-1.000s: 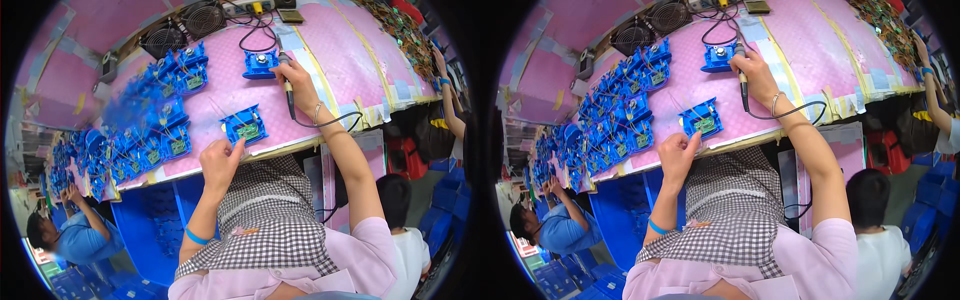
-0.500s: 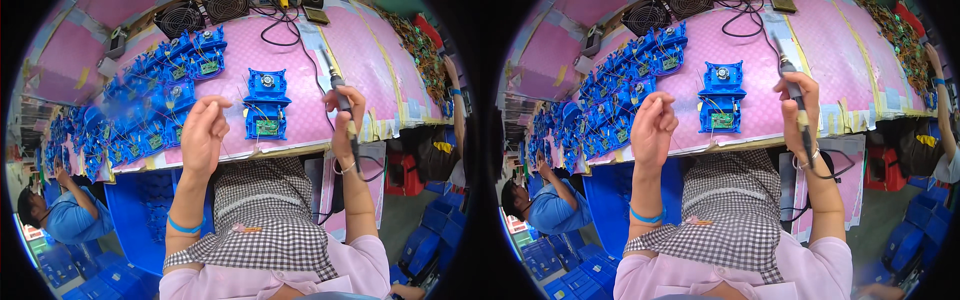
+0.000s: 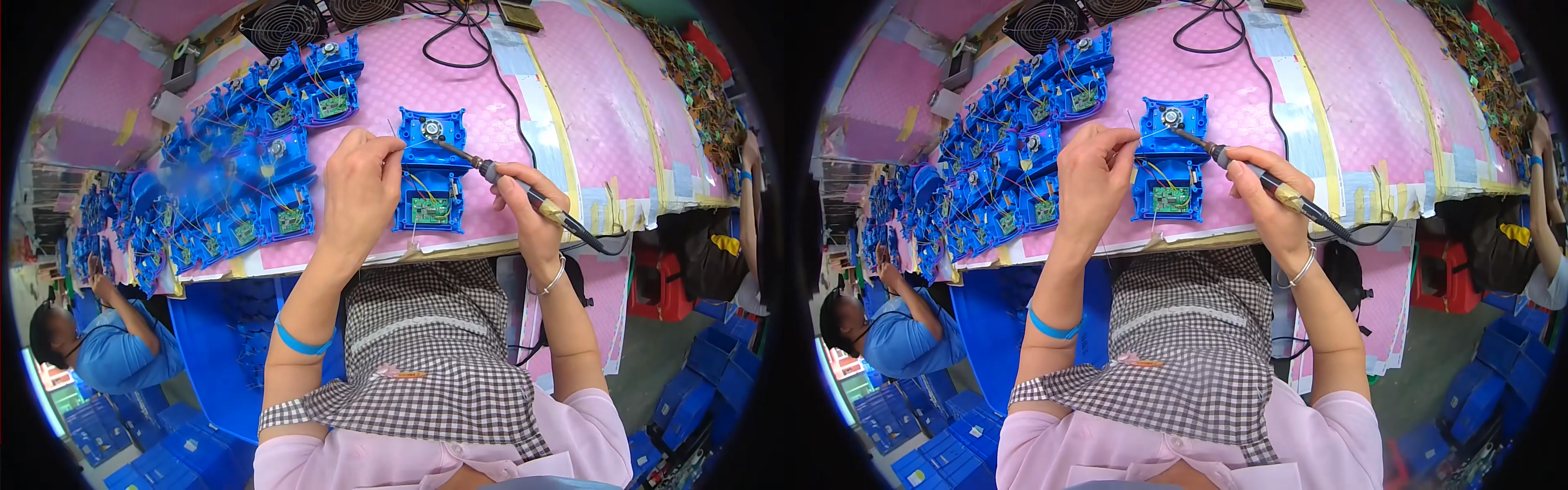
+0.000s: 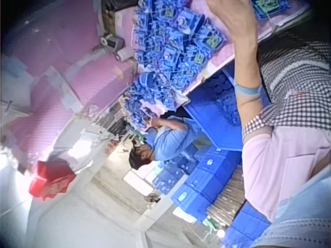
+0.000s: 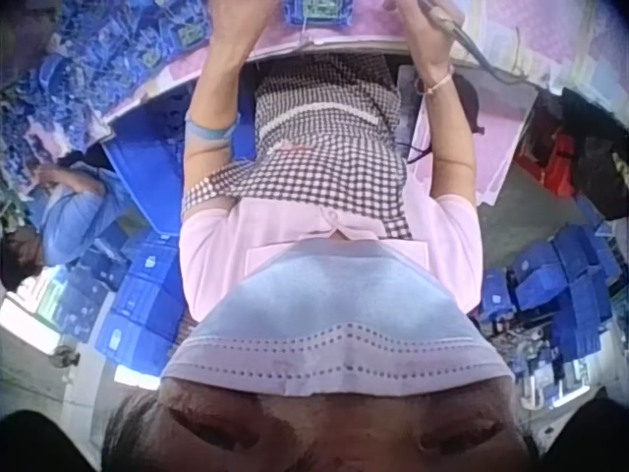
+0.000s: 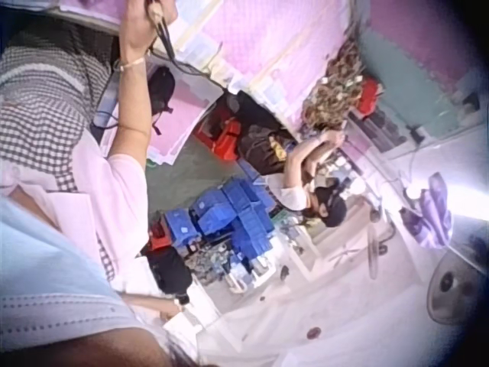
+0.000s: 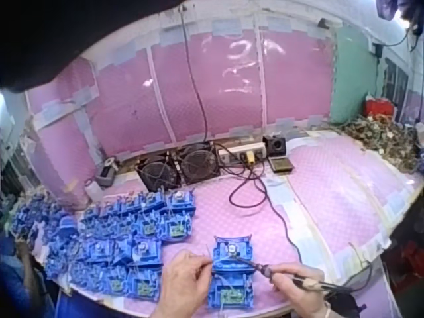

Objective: The person solders wires onto components inside plastic housings using a soldering iron, picking parts from a bin and placing the assembled pieces on the workstation.

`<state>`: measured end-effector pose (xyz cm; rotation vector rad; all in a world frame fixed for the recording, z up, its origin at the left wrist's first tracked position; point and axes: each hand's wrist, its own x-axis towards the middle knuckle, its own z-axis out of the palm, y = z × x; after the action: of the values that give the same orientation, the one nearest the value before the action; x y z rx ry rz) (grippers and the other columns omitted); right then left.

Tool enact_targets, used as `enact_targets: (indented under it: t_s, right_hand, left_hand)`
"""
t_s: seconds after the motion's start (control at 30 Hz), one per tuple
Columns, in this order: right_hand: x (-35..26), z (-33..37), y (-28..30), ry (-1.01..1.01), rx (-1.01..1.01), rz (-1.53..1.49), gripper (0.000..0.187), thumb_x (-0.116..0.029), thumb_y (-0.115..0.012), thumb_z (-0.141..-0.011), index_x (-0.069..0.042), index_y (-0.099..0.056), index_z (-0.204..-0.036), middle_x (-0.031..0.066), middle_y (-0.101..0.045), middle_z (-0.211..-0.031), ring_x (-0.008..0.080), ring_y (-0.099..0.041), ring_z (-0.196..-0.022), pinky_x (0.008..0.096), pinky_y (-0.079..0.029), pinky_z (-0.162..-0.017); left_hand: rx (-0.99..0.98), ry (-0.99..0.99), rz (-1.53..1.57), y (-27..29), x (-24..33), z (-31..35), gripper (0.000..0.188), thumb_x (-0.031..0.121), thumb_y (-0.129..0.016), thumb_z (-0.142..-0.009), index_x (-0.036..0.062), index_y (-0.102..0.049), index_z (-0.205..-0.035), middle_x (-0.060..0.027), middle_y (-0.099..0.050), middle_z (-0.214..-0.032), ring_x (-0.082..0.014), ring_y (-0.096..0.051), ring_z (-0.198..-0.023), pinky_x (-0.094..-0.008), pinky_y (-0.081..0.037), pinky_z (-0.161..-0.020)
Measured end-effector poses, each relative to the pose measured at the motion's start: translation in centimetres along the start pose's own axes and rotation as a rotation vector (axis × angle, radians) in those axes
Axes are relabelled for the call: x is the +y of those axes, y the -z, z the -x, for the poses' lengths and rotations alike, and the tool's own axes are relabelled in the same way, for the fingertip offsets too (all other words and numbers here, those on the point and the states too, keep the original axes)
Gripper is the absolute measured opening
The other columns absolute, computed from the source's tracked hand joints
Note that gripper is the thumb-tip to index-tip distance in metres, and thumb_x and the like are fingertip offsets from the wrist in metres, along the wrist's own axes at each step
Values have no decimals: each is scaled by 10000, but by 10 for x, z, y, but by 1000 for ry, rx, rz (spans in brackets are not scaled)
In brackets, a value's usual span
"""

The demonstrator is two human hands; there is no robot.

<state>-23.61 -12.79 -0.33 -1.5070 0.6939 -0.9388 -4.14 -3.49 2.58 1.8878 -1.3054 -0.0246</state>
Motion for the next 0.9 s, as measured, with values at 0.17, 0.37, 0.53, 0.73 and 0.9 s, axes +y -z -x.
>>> enact_targets:
  t_s: [0.17,0.37,0.53,0.73,0.9]
  right_hand:
    - [2,-2,-3,-15,2,43,189,-47,-604,-876,53,-649,-1029,121,-667,-825,130,-615,-672,238,-494,-621]
    - [4,-2,-3,96,-15,120,171,-18,-617,-856,42,-657,-1011,113,-674,-848,126,-620,-685,234,-490,-625]
    - [-7,-2,-5,295,-67,320,145,22,-637,-809,25,-670,-950,105,-673,-865,137,-624,-712,248,-483,-631]
    - [-17,-7,15,238,18,250,139,-6,-616,-836,42,-670,-955,86,-662,-833,107,-586,-644,215,-453,-567]
    - [-15,-15,19,177,-20,248,143,-34,-635,-842,40,-675,-957,74,-657,-781,91,-581,-631,209,-451,-555]
  left_hand:
    - [-20,15,0,-3,-2,-3,84,3,-635,-773,-11,-683,-841,-141,-577,-729,-285,-586,-694,-388,-458,-620]
    - [-24,-1,-20,-5,-4,-4,87,1,-632,-774,-9,-683,-843,-143,-577,-736,-295,-587,-700,-395,-463,-627]
    - [-22,-23,-34,-6,-2,-6,91,-3,-626,-774,-5,-683,-845,-144,-577,-753,-309,-591,-714,-416,-466,-634]
    - [-43,-37,-27,-3,12,-2,146,-15,-603,-779,7,-641,-917,-158,-579,-836,-339,-592,-732,-434,-478,-636]
    - [-39,-106,-24,-19,10,-8,149,-21,-643,-763,31,-623,-901,-114,-575,-753,-266,-581,-664,-374,-442,-584]
